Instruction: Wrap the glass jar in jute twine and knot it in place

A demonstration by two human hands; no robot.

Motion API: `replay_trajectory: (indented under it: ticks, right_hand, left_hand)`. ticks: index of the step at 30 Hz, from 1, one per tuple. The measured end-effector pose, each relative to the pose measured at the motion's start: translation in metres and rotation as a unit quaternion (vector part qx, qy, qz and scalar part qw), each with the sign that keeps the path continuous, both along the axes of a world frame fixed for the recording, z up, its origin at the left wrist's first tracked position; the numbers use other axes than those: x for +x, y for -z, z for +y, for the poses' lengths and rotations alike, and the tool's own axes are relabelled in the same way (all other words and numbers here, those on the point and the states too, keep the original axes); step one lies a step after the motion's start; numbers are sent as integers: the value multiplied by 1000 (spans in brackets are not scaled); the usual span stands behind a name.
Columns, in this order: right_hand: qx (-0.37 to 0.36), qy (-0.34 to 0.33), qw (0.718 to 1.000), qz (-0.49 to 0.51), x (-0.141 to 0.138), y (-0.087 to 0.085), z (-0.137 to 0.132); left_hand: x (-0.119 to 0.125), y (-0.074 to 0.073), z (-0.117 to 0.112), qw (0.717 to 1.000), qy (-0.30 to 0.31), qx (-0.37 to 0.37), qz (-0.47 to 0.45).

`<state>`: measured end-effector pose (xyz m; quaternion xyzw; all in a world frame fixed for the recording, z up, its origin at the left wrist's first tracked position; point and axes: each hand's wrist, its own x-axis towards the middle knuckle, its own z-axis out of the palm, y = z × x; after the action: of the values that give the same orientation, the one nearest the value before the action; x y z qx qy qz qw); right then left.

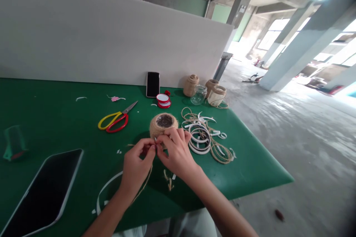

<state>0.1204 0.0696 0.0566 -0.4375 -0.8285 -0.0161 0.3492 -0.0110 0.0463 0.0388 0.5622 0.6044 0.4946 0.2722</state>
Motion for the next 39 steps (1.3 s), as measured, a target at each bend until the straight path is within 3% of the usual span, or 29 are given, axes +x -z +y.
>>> replay_trajectory:
  ticks: [9,15,19,31,39]
  right_hand:
    - [13,1,1000,20,-1,1,0]
    - [17,4,999,30,-1,1,1]
    - [21,6,999,41,-2,2,1]
    - [33,16,997,70,-7,7,-3]
    - [30,13,996,81,-7,7,-2]
  left_hand:
    - [-2,0,-3,994,-9,75,76]
    - [-4,7,-3,960,1,200,197]
    - [-5,11,-3,944,4,244,221]
    - [-8,9,-4,920,20,297,254]
    - [-6,7,-2,946,-1,235,224]
